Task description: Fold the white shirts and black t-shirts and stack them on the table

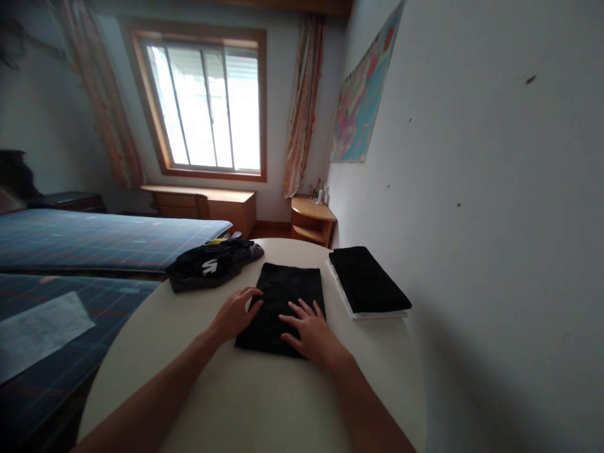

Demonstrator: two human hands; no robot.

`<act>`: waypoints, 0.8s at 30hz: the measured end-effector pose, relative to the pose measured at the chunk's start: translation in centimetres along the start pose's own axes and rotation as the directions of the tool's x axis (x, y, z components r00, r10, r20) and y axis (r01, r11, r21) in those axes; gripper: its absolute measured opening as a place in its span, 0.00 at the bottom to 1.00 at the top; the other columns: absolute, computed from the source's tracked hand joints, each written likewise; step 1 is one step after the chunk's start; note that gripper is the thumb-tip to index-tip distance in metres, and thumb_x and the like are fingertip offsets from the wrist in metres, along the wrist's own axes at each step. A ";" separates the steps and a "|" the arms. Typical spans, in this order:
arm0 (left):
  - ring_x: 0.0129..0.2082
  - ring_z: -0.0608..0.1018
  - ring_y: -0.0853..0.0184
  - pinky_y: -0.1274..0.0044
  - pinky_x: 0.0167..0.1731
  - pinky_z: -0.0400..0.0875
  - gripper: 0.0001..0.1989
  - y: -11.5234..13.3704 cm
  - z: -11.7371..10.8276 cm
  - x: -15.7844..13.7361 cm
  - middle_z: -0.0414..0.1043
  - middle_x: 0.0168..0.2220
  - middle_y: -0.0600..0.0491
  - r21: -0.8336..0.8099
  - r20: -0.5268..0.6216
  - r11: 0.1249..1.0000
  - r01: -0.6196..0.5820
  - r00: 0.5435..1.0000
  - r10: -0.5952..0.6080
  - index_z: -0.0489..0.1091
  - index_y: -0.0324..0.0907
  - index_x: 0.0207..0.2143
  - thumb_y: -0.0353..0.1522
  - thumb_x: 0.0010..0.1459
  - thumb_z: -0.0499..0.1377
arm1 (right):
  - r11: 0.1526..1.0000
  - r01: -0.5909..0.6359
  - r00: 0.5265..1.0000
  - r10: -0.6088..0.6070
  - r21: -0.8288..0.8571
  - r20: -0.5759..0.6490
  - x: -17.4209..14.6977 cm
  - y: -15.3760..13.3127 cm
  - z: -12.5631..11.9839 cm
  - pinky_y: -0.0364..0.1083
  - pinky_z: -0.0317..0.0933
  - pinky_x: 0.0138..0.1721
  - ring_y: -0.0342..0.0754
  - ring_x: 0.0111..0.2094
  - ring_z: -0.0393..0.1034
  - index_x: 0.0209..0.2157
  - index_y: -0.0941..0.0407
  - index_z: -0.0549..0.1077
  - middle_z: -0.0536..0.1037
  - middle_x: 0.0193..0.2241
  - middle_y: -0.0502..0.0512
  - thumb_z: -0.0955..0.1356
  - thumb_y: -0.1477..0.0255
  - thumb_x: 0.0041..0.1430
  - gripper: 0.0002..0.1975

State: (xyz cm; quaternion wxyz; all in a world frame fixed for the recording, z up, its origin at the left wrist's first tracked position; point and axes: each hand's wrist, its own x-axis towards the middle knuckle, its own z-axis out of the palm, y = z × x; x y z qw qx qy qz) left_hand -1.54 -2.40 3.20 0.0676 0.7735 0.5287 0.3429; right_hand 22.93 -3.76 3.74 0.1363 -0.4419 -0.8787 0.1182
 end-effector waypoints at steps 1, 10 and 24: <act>0.52 0.74 0.61 0.69 0.55 0.65 0.13 0.5 -0.4 -0.4 0.73 0.50 0.49 -0.037 0.046 0.998 -0.060 0.997 0.062 0.70 0.47 0.49 0.36 0.65 0.53 | 0.999 -0.034 0.999 0.033 -0.037 -0.043 0.2 0.5 0.2 0.66 0.33 0.65 0.58 0.68 0.44 0.59 0.42 0.67 0.58 0.66 0.52 0.66 0.58 0.62 0.24; 0.69 0.49 0.57 0.58 0.65 0.44 0.28 1.6 2.2 -2.7 0.47 0.69 0.54 0.022 0.401 0.965 -0.261 0.887 0.231 0.52 0.57 0.66 0.46 0.66 0.51 | 0.981 -0.194 0.981 0.194 -0.025 0.011 0.2 1.8 1.8 0.62 0.32 0.66 0.56 0.69 0.36 0.67 0.44 0.51 0.49 0.69 0.51 0.56 0.51 0.66 0.31; 0.53 0.73 0.62 0.70 0.55 0.65 0.16 1.9 -0.2 -1.2 0.72 0.54 0.52 0.050 0.187 0.980 -0.194 0.965 0.182 0.70 0.50 0.53 0.39 0.67 0.49 | 0.959 -0.017 0.997 0.037 0.284 -0.067 -1.0 1.8 -2.3 0.49 0.63 0.50 0.52 0.45 0.72 0.47 0.52 0.77 0.80 0.43 0.55 0.65 0.57 0.62 0.18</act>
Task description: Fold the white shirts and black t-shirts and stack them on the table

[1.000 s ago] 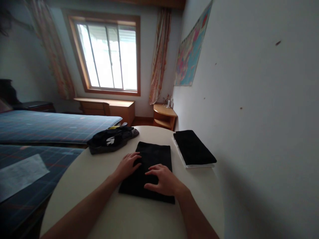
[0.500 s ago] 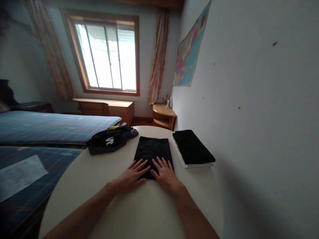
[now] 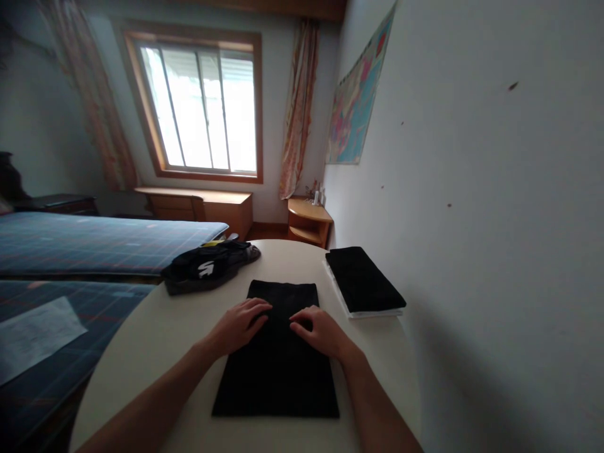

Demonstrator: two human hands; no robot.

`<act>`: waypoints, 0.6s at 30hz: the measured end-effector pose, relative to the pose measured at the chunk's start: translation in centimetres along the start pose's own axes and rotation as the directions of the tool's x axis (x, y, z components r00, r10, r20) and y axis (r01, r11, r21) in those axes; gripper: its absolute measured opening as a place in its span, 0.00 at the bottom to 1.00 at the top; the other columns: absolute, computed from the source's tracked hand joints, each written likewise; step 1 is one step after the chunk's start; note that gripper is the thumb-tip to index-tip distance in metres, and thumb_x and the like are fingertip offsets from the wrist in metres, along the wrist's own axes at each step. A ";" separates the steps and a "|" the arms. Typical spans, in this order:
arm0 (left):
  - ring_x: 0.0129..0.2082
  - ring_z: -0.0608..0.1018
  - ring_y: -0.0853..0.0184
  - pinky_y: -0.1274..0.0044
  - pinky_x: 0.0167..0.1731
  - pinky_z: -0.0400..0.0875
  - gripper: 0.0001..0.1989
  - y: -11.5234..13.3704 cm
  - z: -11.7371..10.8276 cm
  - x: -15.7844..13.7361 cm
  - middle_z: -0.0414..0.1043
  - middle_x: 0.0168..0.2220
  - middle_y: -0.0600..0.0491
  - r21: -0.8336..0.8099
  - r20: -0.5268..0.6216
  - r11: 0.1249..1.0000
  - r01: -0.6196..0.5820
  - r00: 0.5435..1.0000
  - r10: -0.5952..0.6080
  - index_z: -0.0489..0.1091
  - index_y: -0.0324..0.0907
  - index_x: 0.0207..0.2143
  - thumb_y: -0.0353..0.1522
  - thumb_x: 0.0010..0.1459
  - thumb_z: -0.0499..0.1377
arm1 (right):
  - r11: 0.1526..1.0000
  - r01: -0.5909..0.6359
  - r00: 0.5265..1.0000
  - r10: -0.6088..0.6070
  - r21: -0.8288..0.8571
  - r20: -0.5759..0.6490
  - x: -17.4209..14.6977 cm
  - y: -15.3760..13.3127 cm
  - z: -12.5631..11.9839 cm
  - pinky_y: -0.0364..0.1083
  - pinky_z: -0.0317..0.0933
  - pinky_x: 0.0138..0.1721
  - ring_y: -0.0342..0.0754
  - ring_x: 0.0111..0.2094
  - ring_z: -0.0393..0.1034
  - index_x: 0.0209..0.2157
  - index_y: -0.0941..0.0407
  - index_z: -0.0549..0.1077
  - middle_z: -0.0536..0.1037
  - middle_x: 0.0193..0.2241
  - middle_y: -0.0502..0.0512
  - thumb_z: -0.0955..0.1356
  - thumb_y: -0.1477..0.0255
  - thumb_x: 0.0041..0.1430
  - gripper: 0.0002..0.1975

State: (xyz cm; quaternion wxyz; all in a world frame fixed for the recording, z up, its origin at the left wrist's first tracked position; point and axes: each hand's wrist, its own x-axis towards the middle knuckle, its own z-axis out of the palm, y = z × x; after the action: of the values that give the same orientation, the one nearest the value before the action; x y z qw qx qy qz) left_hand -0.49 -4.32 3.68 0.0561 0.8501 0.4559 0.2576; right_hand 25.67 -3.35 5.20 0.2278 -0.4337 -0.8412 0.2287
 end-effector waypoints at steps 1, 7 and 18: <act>0.56 0.70 0.61 0.69 0.57 0.63 0.17 -0.3 0.3 -0.1 0.68 0.58 0.51 0.008 0.001 1.000 -0.004 1.000 0.004 0.68 0.49 0.56 0.38 0.67 0.50 | 1.000 0.012 0.999 -0.013 -0.029 -0.047 0.1 0.5 0.1 0.51 0.61 0.54 0.53 0.50 0.70 0.49 0.52 0.76 0.78 0.48 0.56 0.66 0.58 0.61 0.19; 0.53 0.73 0.59 0.67 0.55 0.65 0.17 -0.8 0.7 -0.2 0.73 0.53 0.50 0.003 0.077 1.000 0.014 0.997 -0.014 0.70 0.47 0.54 0.40 0.67 0.50 | 0.989 -0.040 0.997 0.030 -0.140 -0.069 0.2 1.3 0.2 0.53 0.57 0.58 0.55 0.55 0.66 0.52 0.52 0.75 0.75 0.52 0.58 0.68 0.58 0.58 0.22; 0.56 0.70 0.58 0.67 0.57 0.63 0.20 -4.3 1.3 0.1 0.70 0.56 0.47 0.025 -0.137 0.977 0.213 0.969 -0.208 0.67 0.42 0.57 0.31 0.62 0.55 | 0.944 -0.218 0.955 0.153 -0.248 -0.255 0.5 3.9 0.3 0.49 0.59 0.53 0.54 0.48 0.69 0.46 0.59 0.76 0.77 0.44 0.62 0.65 0.66 0.60 0.17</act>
State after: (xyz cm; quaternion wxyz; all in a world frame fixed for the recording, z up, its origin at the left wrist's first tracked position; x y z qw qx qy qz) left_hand -3.07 -1.56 1.18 0.0356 0.7788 0.5512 0.2974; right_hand 27.64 -1.02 2.77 0.2398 -0.5625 -0.7873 0.0787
